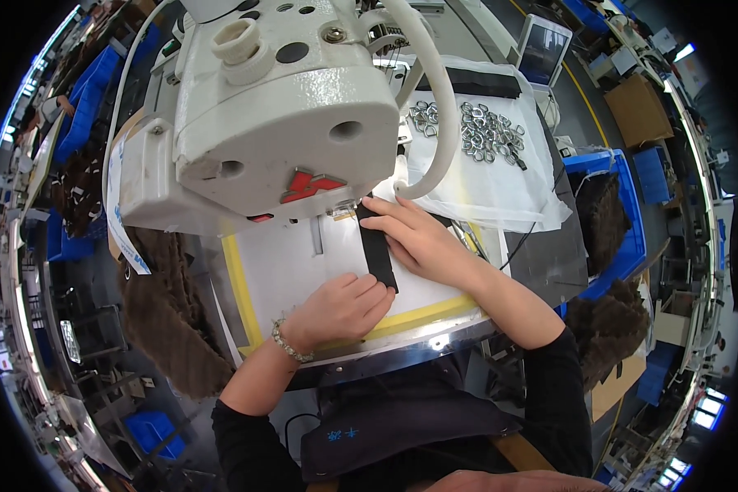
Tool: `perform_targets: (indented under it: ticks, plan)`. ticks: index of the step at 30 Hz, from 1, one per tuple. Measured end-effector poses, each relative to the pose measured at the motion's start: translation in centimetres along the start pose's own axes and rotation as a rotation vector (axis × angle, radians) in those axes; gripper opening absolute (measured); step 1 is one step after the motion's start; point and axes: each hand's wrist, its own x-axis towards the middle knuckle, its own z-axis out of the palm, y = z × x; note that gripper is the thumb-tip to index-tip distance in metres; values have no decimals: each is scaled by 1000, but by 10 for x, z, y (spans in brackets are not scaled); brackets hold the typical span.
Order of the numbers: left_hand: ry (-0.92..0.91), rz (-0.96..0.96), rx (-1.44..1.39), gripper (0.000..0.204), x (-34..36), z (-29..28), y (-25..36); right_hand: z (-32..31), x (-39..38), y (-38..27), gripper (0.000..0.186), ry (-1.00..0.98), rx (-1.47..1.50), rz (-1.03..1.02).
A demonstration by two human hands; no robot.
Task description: Sewing and assembling leather and fur components using an industrial sewing machine.
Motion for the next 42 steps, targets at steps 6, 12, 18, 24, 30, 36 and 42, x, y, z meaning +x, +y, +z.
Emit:
perform_targets:
  ticks: [6, 12, 18, 24, 30, 36, 42]
  plan:
    - [-6, -120, 98, 16, 1, 3, -2, -2, -6, 3, 46, 23, -65, 63]
    - [-23, -345, 174, 23, -5, 0, -16, -7, -7, -2, 45, 55, -14, 128]
    - [63, -384, 288, 23, -3, 1, -12, -3, -11, -1, 41, 31, -39, 100]
    - [7, -471, 160, 41, 1, 12, -6, -4, -11, -5, 38, 72, -25, 90]
    - [-18, -527, 106, 50, -1, 14, -13, -5, -11, -5, 38, 70, -21, 97]
    - [-45, -560, 92, 54, -1, 13, -11, -6, -9, -4, 37, 103, -17, 95]
    - [-47, -556, 89, 56, 0, 12, -11, -7, -10, -7, 37, 98, 12, 127]
